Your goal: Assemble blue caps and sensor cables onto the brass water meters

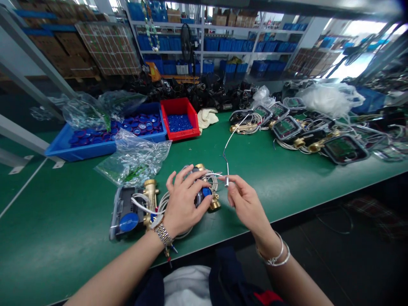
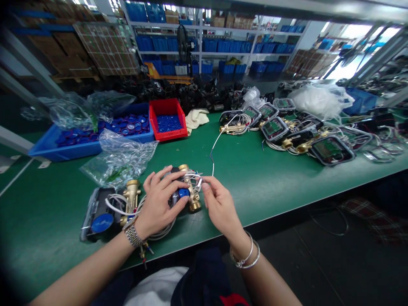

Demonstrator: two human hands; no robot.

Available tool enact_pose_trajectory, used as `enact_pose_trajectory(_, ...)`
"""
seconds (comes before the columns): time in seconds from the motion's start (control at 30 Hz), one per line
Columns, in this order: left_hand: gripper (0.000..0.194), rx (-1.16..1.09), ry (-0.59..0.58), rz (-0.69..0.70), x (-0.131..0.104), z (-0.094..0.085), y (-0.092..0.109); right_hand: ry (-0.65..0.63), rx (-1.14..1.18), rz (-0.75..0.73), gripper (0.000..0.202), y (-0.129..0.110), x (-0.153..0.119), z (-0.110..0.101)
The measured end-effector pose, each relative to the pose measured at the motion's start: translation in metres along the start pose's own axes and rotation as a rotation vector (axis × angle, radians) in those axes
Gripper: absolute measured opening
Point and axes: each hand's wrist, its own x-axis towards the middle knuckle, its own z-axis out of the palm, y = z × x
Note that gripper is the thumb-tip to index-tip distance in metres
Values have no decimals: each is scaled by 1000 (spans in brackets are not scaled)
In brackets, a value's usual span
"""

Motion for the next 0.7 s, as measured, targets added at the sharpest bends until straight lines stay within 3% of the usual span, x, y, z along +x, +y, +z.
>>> enact_pose_trajectory(0.33, 26, 24, 0, 24, -2, -3, -3, 72, -265, -162, 24, 1, -14, -2)
enact_pose_trajectory(0.47, 45, -20, 25, 1, -2, 2, -3, 100, -301, -181, 31, 3, -16, -1)
enact_pose_trajectory(0.7, 18, -22, 55, -14, -4, 10, -3, 142, -375, -252, 29, 6, -14, -1)
